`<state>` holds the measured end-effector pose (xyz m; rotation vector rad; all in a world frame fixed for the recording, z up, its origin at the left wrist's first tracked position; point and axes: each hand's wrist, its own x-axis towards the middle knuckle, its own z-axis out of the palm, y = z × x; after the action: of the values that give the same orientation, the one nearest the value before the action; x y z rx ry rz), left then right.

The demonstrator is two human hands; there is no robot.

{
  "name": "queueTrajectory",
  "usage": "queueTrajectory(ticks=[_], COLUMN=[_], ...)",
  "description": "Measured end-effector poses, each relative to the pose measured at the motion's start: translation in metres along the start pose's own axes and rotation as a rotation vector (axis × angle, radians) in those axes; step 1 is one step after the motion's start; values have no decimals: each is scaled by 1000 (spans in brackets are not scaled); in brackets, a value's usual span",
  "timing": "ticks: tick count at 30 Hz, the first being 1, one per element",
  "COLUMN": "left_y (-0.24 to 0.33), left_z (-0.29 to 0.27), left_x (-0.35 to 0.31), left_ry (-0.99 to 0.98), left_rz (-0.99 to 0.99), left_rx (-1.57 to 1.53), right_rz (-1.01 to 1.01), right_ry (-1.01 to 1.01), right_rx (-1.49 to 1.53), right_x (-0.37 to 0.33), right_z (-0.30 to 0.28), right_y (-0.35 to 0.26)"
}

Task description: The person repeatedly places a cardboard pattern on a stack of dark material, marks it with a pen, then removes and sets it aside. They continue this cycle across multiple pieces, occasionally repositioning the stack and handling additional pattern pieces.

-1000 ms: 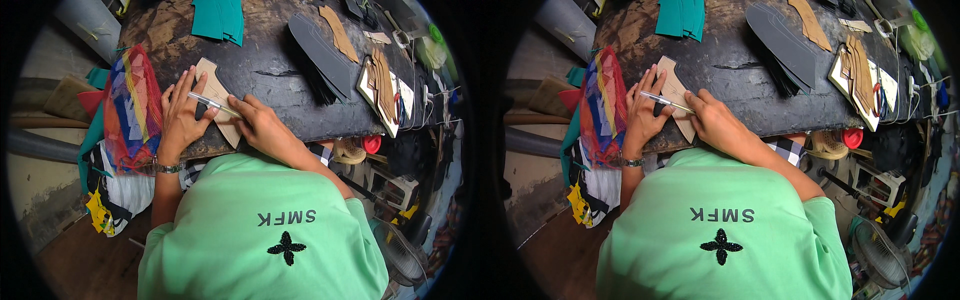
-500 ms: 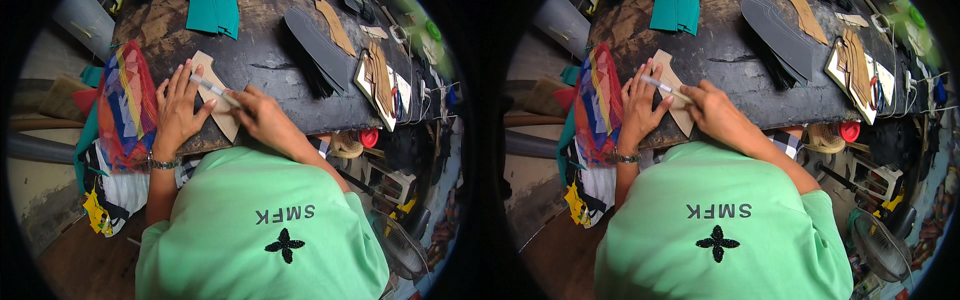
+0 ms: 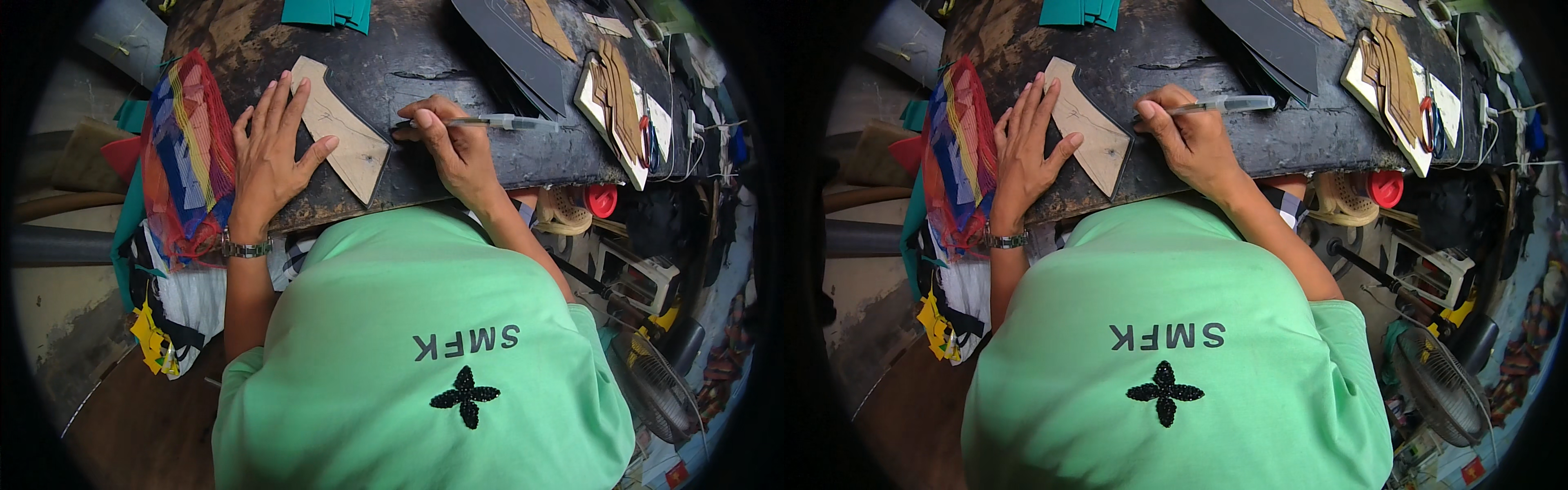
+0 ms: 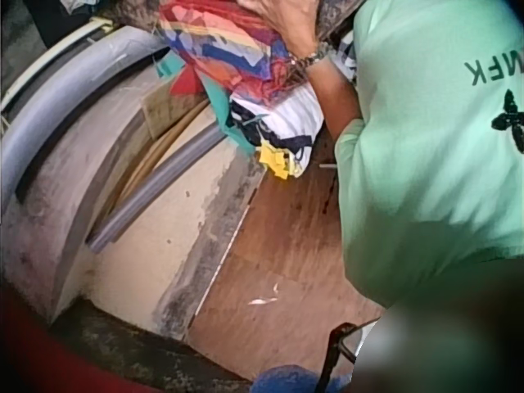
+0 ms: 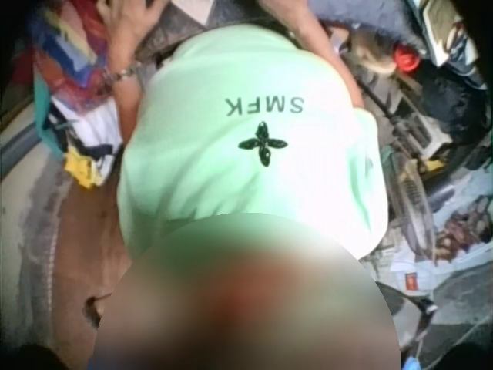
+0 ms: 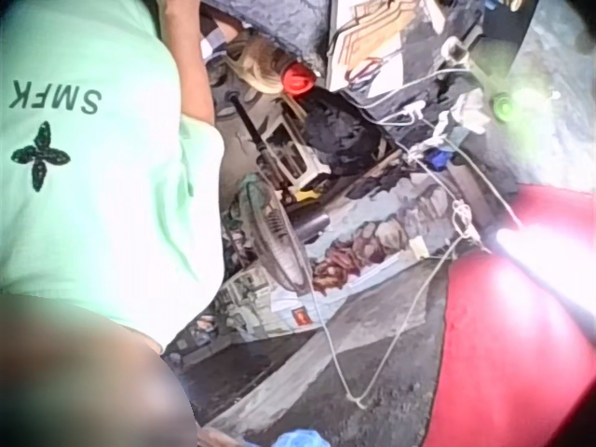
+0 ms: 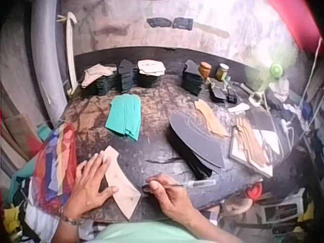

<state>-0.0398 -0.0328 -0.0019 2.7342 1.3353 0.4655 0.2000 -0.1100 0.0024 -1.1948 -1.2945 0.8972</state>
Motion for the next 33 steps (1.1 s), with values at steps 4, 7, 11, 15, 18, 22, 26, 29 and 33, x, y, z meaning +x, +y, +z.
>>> queueTrajectory(ticks=[4,7,11,15,18,22,26,29,33], left_y=[2,3,3,3,3,3,2,2,2], left_z=[-1,-2,-2,-2,-2,-2,-1,-1,-2], left_x=[1,1,1,1,1,1,1,1,1], left_ry=[0,0,3,2,6,10,20,25,20], left_rz=[-1,1,5,4,2,-2,10,14,13], left_rx=[7,13,21,18,9,-1,8,6,-6], right_rz=[-82,-101,-97,-103,-99,-60,-131,-182,-191], right_ry=[-119,-125,-132,-106,-120,-95,-69,-137,-223], right_rx=[-151,-211,-237,-249,-275,-196,-169,-64,-32], right_x=[0,-2,-2,0,-1,-3,-3,-4,-4], right_z=[-3,-4,-3,-3,-3,-1,-2,-3,-3], right_y=[-2,-6,-9,-12,-15,-12,-2,5,4])
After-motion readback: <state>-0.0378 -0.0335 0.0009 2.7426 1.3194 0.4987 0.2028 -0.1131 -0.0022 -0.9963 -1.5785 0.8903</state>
